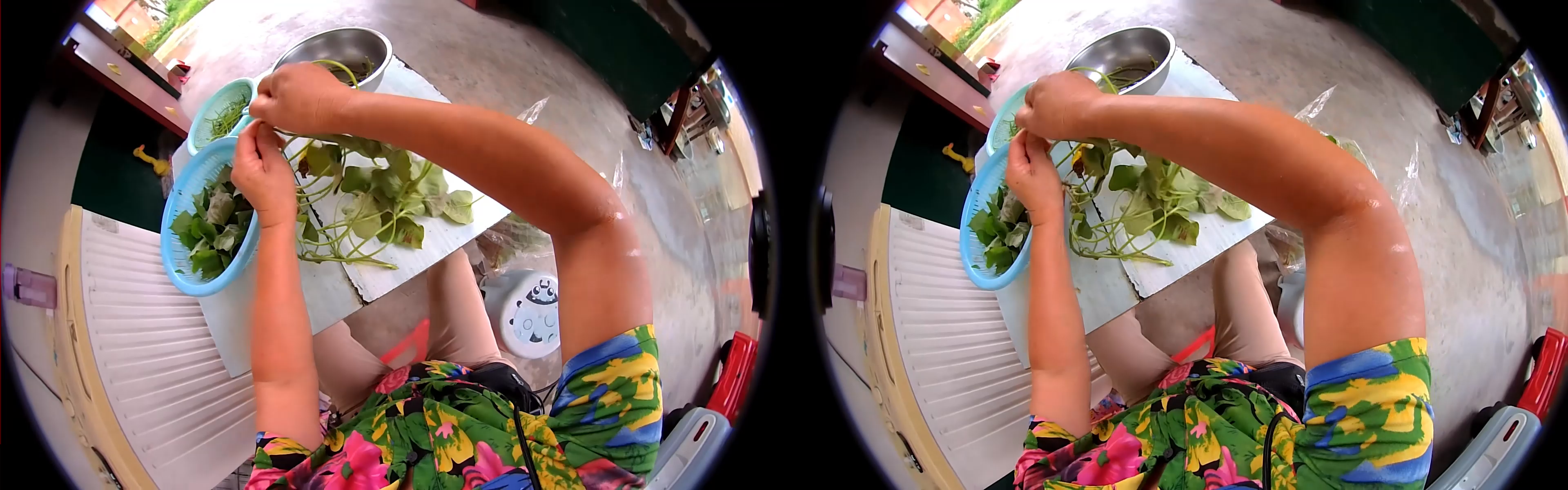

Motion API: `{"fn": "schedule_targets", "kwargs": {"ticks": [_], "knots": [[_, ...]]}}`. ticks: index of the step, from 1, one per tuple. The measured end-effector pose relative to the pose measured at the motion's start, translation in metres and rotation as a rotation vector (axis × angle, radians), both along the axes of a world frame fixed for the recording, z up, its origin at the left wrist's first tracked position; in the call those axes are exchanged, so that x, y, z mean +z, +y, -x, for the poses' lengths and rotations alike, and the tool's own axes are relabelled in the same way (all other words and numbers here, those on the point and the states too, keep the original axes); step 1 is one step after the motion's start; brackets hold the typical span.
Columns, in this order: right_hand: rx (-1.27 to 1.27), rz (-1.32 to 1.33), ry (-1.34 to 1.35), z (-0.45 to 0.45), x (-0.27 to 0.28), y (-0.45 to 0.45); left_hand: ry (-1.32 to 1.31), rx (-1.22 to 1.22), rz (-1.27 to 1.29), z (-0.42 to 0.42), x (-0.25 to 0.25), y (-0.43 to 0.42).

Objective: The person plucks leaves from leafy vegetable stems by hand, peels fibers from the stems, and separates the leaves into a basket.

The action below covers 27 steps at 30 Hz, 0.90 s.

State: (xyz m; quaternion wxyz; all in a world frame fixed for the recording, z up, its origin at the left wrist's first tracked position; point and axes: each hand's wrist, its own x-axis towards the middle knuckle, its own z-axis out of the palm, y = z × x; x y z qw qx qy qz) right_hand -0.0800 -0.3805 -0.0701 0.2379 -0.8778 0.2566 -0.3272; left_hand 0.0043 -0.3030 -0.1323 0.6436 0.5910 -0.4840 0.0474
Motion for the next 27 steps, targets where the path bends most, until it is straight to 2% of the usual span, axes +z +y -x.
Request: {"fn": "schedule_targets", "kwargs": {"ticks": [1,3,4,7,13,14,15,18,19,22,24,26,27], "knots": [[0.011,0.012,-0.116,0.0,0.008,-0.003,0.003,-0.011,-0.014,0.008,0.001,0.004],[0.134,-0.282,-0.074,0.007,0.02,-0.011,0.054,-0.102,-0.064,0.013,-0.007,0.005],[0.187,-0.227,-0.072,0.006,0.023,-0.015,0.022,-0.134,-0.026,0.012,-0.015,0.0],[0.162,-0.16,0.029,0.02,0.036,-0.031,-0.238,-0.093,-0.147,0.001,-0.035,-0.007],[-0.042,-0.178,-0.052,0.058,0.097,-0.055,-0.283,-0.128,-0.33,-0.018,-0.056,-0.018],[-0.014,-0.273,-0.182,0.062,0.105,-0.051,-0.262,-0.139,-0.377,-0.018,-0.056,-0.019],[-0.04,-0.217,-0.201,0.065,0.113,-0.052,-0.241,-0.15,-0.425,-0.019,-0.058,-0.019],[-0.081,-0.098,-0.154,0.073,0.132,-0.044,-0.243,-0.132,-0.314,-0.021,-0.06,-0.014],[-0.075,-0.097,-0.154,0.075,0.135,-0.039,-0.21,-0.109,-0.232,-0.018,-0.055,-0.008],[-0.157,-0.079,-0.14,0.081,0.137,-0.024,-0.176,-0.167,-0.314,-0.021,-0.041,0.031],[-0.114,-0.102,-0.163,0.083,0.124,-0.029,-0.11,-0.241,-0.425,-0.016,-0.032,0.068],[-0.082,-0.068,-0.179,0.086,0.115,-0.022,-0.355,-0.294,-0.393,-0.014,-0.048,0.099],[0.009,-0.078,-0.249,0.081,0.1,-0.044,-0.349,-0.277,-0.395,-0.012,-0.056,0.112]]}}
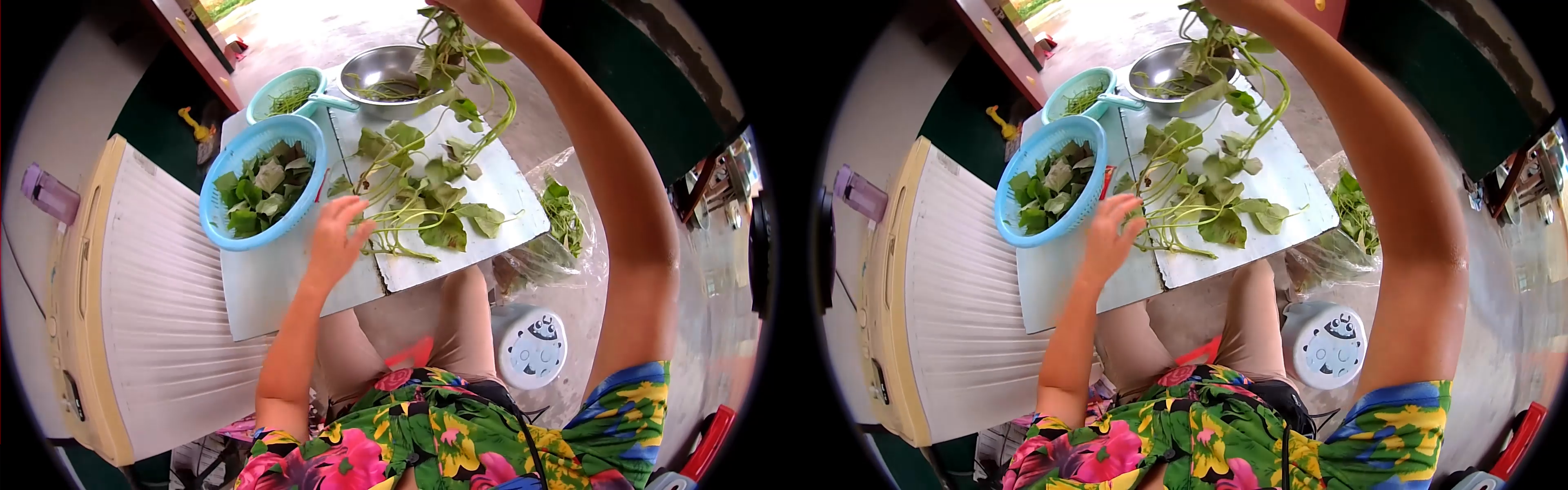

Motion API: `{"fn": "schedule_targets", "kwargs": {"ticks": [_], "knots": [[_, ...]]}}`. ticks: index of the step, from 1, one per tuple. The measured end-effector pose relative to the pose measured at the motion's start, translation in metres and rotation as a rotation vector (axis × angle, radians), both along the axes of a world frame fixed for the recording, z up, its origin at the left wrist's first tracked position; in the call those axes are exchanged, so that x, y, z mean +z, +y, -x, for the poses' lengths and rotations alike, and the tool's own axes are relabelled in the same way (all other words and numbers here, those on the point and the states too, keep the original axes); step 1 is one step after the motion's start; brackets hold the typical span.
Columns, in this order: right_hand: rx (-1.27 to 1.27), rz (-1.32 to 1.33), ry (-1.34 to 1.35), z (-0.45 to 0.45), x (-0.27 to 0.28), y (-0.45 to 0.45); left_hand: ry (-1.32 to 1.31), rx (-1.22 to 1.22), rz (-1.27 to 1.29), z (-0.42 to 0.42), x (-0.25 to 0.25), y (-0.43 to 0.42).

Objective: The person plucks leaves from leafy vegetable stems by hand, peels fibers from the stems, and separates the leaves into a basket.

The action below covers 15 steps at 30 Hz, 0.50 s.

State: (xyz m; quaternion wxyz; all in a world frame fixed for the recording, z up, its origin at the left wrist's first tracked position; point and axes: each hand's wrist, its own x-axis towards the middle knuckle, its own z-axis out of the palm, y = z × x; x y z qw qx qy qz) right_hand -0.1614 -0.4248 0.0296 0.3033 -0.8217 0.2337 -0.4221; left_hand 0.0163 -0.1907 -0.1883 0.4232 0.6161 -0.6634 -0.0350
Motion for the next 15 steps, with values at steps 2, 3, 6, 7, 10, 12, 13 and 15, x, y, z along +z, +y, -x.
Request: {"fn": "schedule_targets", "kwargs": {"ticks": [2,3,6,7,10,12,13,15], "knots": [[-0.079,0.063,-0.021,-0.001,-0.012,-0.001,-0.18,-0.07,-0.075,0.005,-0.014,0.022],[0.036,-0.03,-0.148,-0.003,-0.026,-0.017,-0.174,-0.053,-0.079,0.007,-0.02,0.028],[-0.104,0.034,-0.026,0.002,-0.034,-0.001,-0.104,0.071,-0.128,0.008,-0.037,0.038],[-0.129,0.293,-0.058,0.002,-0.052,-0.021,-0.06,0.096,-0.105,0.007,-0.045,0.039],[-0.177,0.164,-0.044,0.003,-0.082,-0.008,-0.001,0.171,-0.098,0.013,-0.049,0.046],[-0.148,-0.024,-0.01,0.003,-0.103,0.006,0.014,0.206,-0.114,0.015,-0.051,0.047],[-0.108,-0.064,0.012,0.005,-0.118,0.001,0.019,0.205,-0.088,0.014,-0.054,0.046],[-0.12,-0.069,0.067,0.008,-0.128,0.007,0.027,0.205,-0.058,0.01,-0.056,0.047]]}}
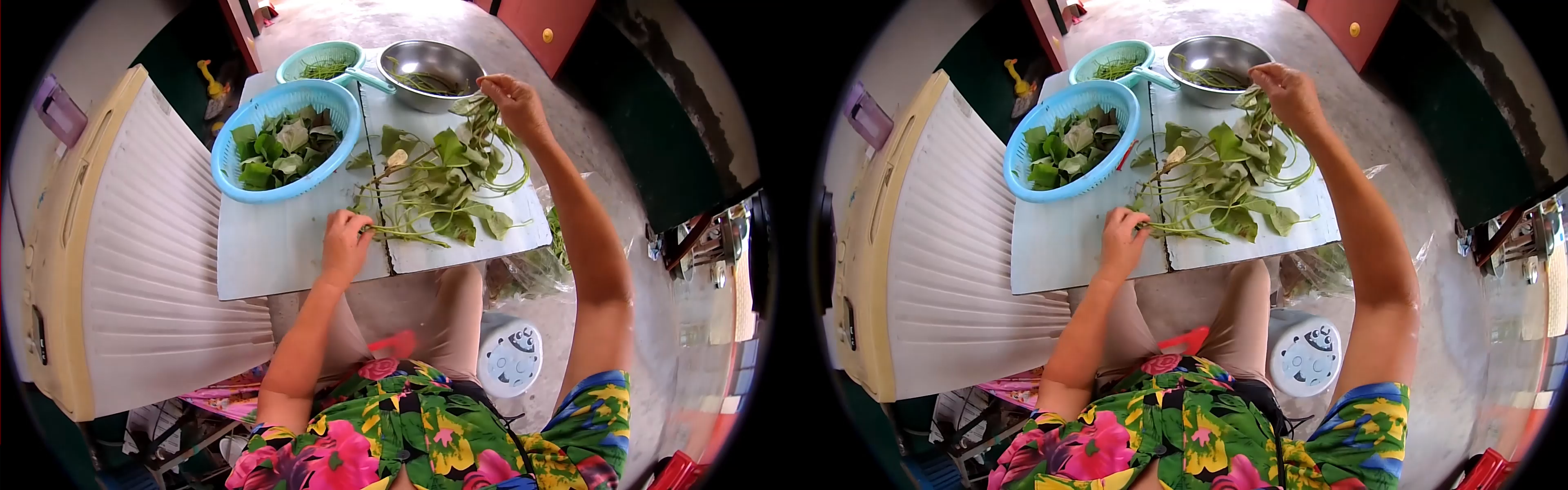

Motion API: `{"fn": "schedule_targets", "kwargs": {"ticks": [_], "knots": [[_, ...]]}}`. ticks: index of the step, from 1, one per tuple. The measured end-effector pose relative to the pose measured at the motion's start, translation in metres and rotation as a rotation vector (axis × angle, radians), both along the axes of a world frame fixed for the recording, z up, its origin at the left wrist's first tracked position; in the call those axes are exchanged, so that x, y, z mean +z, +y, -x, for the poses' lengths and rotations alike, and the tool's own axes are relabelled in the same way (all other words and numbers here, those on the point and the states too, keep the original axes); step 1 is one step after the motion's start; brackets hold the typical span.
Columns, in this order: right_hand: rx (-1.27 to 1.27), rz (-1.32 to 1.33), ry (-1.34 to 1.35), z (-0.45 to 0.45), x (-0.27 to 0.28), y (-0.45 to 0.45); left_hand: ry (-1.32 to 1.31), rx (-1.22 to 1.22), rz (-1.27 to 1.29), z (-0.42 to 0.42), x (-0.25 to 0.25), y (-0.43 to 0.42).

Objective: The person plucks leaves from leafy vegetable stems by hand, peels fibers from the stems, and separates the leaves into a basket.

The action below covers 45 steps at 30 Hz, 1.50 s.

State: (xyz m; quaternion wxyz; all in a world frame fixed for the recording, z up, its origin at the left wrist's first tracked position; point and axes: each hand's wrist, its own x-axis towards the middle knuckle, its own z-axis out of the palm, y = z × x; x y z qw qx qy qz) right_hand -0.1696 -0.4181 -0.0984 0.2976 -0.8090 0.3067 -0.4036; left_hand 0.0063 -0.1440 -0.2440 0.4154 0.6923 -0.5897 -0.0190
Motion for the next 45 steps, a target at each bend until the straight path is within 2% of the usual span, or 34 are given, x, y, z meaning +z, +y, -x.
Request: {"fn": "schedule_targets", "kwargs": {"ticks": [5,6,7,9,12,15,17,18,19,22,24,28,31,33,34,35,37,39,40,42,43,44,45], "knots": [[-0.044,0.025,-0.072,0.008,0.011,-0.012,0.064,0.086,0.157,-0.026,0.01,0.019],[0.015,0.097,-0.152,0.009,0.018,-0.011,0.041,0.094,0.172,-0.028,0.014,0.027],[0.0,0.297,-0.133,0.009,0.023,-0.015,0.04,0.105,0.167,-0.03,0.015,0.035],[-0.023,0.411,-0.068,0.006,0.034,-0.001,0.0,0.111,0.138,-0.031,0.016,0.052],[-0.042,0.547,0.039,-0.005,0.012,0.009,-0.016,0.095,0.148,-0.019,0.015,0.067],[0.076,0.383,0.277,-0.008,-0.043,0.009,0.034,0.115,0.118,-0.013,0.014,0.076],[0.174,0.168,0.554,-0.007,-0.075,0.008,0.006,0.129,0.161,-0.016,0.014,0.076],[0.208,0.193,0.594,-0.005,-0.086,0.007,0.026,0.098,0.136,-0.018,0.016,0.076],[0.208,0.103,0.651,-0.007,-0.083,0.01,0.047,0.066,0.112,-0.019,0.016,0.076],[0.237,0.109,0.663,-0.023,-0.057,0.02,0.102,0.013,0.084,-0.022,0.012,0.074],[0.336,-0.129,0.586,-0.036,-0.045,0.016,0.118,0.008,0.096,-0.021,0.011,0.071],[0.302,-0.047,0.548,-0.078,-0.039,0.027,0.106,0.021,0.138,-0.025,0.012,0.055],[0.394,0.004,0.672,-0.117,-0.04,0.048,0.049,-0.004,0.119,-0.037,0.011,0.045],[0.512,0.104,0.742,-0.145,-0.075,0.049,0.055,-0.01,0.094,-0.042,-0.002,0.042],[0.517,0.062,0.729,-0.155,-0.094,0.052,0.067,-0.013,0.075,-0.04,-0.005,0.043],[0.522,0.014,0.712,-0.167,-0.115,0.054,0.062,-0.03,0.073,-0.042,-0.01,0.043],[0.575,0.155,0.577,-0.177,-0.137,0.062,0.073,-0.023,0.085,-0.043,-0.018,0.044],[0.546,0.088,0.748,-0.183,-0.157,0.051,0.098,-0.017,0.075,-0.041,-0.016,0.045],[0.567,0.099,0.895,-0.187,-0.153,0.041,0.118,0.014,0.067,-0.04,-0.013,0.045],[0.515,0.122,0.875,-0.158,-0.069,0.05,0.143,0.021,0.071,-0.037,-0.008,0.046],[0.447,0.158,0.551,-0.137,-0.057,0.036,0.163,0.053,0.076,-0.035,-0.008,0.048],[0.379,0.019,0.395,-0.111,-0.024,0.036,0.188,0.025,0.064,-0.033,-0.008,0.05],[0.262,0.092,0.369,-0.084,0.0,0.028,0.215,0.051,0.055,-0.035,-0.008,0.05]]}}
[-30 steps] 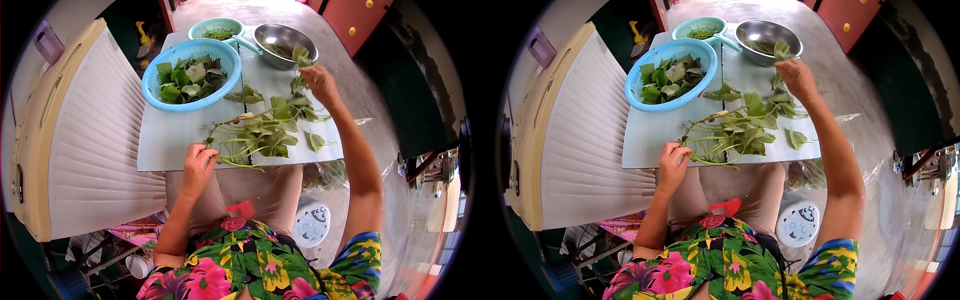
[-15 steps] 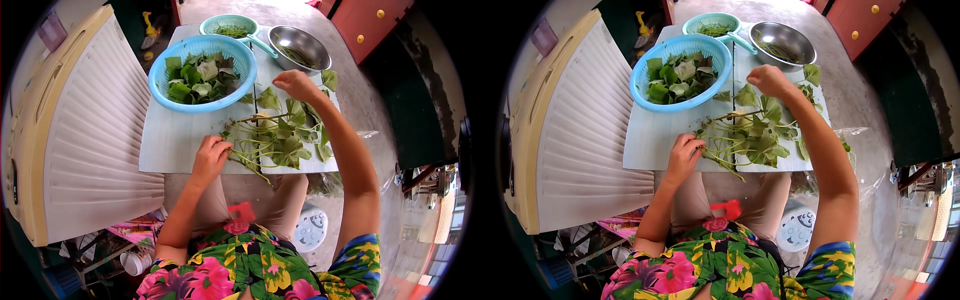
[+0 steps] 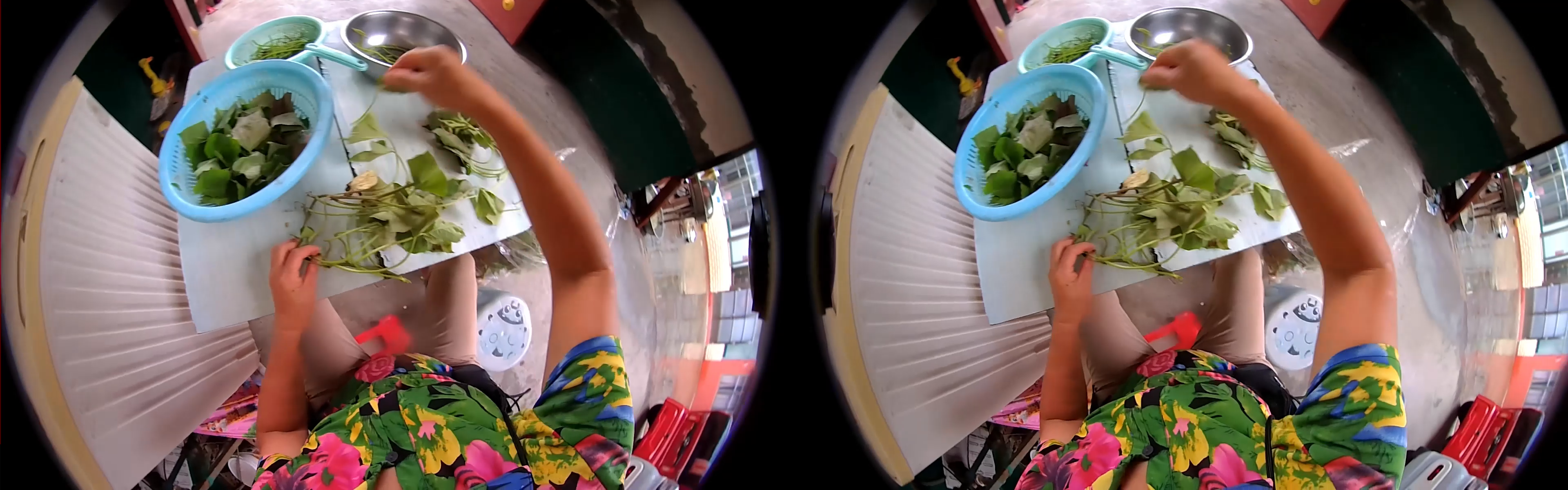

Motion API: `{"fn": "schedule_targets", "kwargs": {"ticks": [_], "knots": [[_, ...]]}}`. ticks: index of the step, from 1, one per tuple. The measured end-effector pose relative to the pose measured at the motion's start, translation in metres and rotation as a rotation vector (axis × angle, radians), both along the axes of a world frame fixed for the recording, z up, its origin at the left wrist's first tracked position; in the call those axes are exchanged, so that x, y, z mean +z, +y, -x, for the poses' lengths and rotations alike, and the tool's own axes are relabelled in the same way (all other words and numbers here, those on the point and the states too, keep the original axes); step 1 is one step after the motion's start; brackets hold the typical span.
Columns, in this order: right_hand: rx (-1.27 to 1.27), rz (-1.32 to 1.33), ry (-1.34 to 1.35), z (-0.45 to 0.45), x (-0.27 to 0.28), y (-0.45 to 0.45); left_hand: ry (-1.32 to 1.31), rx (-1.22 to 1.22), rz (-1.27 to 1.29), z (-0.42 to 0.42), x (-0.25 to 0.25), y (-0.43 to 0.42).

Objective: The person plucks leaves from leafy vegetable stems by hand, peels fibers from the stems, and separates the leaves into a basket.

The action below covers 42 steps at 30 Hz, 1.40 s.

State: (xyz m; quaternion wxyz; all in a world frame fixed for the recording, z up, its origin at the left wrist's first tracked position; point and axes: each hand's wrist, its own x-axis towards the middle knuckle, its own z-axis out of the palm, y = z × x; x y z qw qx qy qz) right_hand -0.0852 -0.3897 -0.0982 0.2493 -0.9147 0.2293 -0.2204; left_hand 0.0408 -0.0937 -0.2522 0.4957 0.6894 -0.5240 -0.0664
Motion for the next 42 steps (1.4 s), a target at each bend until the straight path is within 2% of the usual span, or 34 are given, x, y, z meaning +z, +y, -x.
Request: {"fn": "schedule_targets", "kwargs": {"ticks": [2,3,5,9,10,11,16,18,20,22,24,25,27,28,29,31,32,35,38,40,42], "knots": [[-0.181,-0.063,-0.193,0.06,0.039,0.007,0.037,0.008,-0.001,-0.002,-0.004,-0.003],[-0.256,0.051,-0.166,0.094,0.051,0.016,0.064,0.019,-0.019,-0.003,-0.007,-0.002],[-0.366,0.099,-0.168,0.152,0.047,0.032,0.076,0.037,-0.046,-0.002,-0.009,-0.002],[-0.556,-0.213,-0.302,0.225,-0.03,0.068,0.031,0.043,-0.021,-0.001,-0.01,-0.003],[-0.571,-0.368,-0.32,0.236,-0.053,0.078,0.023,0.034,-0.023,-0.001,-0.012,-0.004],[-0.628,-0.426,-0.258,0.239,-0.071,0.088,0.01,0.029,-0.016,-0.002,-0.013,-0.004],[-0.646,-0.341,-0.138,0.237,-0.123,0.107,-0.037,0.022,-0.062,-0.004,-0.016,-0.002],[-0.644,-0.291,-0.115,0.235,-0.133,0.102,0.162,0.017,0.044,-0.006,-0.021,-0.003],[-0.591,-0.046,-0.061,0.23,-0.132,0.1,0.187,0.017,0.127,-0.008,-0.023,-0.001],[-0.606,-0.136,-0.084,0.228,-0.115,0.111,0.212,0.016,0.214,-0.004,-0.017,0.003],[-0.564,-0.8,-0.449,0.22,-0.088,0.131,-0.013,0.19,0.303,0.017,0.002,0.017],[-0.484,-0.794,-0.508,0.215,-0.071,0.145,0.074,0.177,0.284,0.027,0.006,0.024],[-0.323,-0.83,-0.612,0.202,-0.048,0.172,0.099,-0.13,0.076,0.056,0.032,0.032],[-0.208,-0.901,-0.607,0.195,-0.045,0.182,0.325,-0.278,0.098,0.081,0.043,0.027],[-0.121,-0.846,-0.619,0.185,-0.046,0.191,0.465,-0.275,0.162,0.105,0.045,0.023],[0.021,-0.821,-0.704,0.163,-0.052,0.208,0.369,-0.353,0.382,0.122,0.059,0.024],[0.001,-0.834,-0.677,0.156,-0.058,0.215,0.355,-0.419,0.483,0.124,0.064,0.023],[0.011,-0.975,-0.622,0.14,-0.071,0.227,0.729,-0.424,0.357,0.126,0.061,0.033],[0.104,-1.436,-0.77,0.125,-0.088,0.245,1.097,-0.43,0.161,0.124,0.046,0.039],[0.197,-1.624,-0.752,0.119,-0.101,0.252,1.18,-0.369,0.064,0.122,0.034,0.046],[0.243,-1.695,-0.763,0.116,-0.11,0.254,1.263,-0.406,0.056,0.118,0.027,0.052]]}}
